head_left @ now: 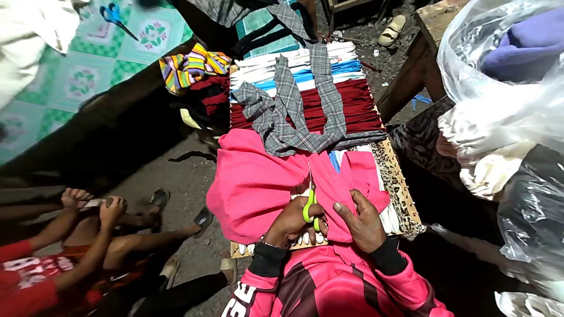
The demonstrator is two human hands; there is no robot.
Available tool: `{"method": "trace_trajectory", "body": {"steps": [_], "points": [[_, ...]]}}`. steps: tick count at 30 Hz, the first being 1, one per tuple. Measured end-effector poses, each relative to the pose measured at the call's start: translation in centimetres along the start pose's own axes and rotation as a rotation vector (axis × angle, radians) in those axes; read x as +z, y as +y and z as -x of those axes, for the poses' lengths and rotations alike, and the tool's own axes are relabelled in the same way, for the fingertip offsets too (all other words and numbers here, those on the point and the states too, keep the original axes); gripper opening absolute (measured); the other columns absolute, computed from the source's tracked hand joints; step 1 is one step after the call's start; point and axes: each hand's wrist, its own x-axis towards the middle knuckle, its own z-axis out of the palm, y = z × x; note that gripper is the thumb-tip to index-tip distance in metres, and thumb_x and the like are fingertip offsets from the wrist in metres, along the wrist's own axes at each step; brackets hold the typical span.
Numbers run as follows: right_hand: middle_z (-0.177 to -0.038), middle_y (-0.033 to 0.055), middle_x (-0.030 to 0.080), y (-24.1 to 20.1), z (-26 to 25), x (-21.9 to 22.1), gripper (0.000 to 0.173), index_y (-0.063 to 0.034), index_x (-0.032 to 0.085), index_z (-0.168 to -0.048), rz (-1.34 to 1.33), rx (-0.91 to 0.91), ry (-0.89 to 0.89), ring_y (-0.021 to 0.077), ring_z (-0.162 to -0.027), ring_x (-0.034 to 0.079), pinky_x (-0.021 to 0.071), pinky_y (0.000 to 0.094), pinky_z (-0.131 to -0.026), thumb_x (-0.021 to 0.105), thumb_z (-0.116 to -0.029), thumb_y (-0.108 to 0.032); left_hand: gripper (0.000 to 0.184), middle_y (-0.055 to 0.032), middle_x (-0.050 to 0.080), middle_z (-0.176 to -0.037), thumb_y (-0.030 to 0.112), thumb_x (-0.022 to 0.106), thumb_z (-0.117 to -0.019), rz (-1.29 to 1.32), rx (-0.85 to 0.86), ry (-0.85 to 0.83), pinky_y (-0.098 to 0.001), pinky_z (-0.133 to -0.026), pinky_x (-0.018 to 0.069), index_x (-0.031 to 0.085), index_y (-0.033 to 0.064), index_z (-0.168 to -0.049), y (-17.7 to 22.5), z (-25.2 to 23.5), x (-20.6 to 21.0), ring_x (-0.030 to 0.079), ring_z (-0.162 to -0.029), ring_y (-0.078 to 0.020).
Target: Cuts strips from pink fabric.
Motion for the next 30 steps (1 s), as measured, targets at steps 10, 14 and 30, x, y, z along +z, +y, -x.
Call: {"method": "trace_trajectory", "body": {"steps": [10, 14, 30], "points": [[-0.094, 0.0016, 0.074, -0.4, 0.8, -0.2, 0.026, -0.0069, 0.064, -0.115, 0.008, -0.007, 0.021, 0.0104, -0.086, 0.073, 0.0627, 0.0302, -0.077, 0.07, -0.0971, -0.025, 0.013, -0.0134, 0.072, -0.07, 0.012, 0.053, -0.1011, -0.039, 0.065, -0.022, -0.026, -0.041, 0.0524, 0.058, 0.0011, -0.097, 1.8, -0.8, -0.6, 0.066, -0.048, -0.0167], [-0.094, 0.0003, 0.074, 0.1, 1.7, -0.8, 0.026, -0.0087, 0.065, -0.113, 0.045, -0.01, -0.018, 0.0092, -0.086, 0.072, 0.0622, 0.0303, -0.077, 0.071, -0.0964, -0.027, 0.014, -0.0133, 0.075, -0.077, 0.015, 0.052, -0.1038, -0.004, 0.038, -0.022, -0.0252, -0.039, 0.0507, 0.058, 0.0032, -0.1, 0.4, 0.8, -0.4, 0.067, -0.05, -0.0161], [-0.11, -0.0017, 0.074, -9.8, -1.5, -5.7, 0.035, -0.0102, 0.062, -0.127, -0.486, -0.229, -0.411, 0.0053, -0.097, 0.07, 0.0594, 0.0233, -0.088, 0.068, -0.0995, -0.032, 0.036, 0.0031, 0.072, -0.078, 0.039, 0.075, -0.0865, -0.846, 0.398, 0.502, -0.0304, -0.053, 0.0592, 0.07, 0.0163, -0.114, 8.1, 12.0, -5.4, 0.067, -0.06, -0.0095]]}}
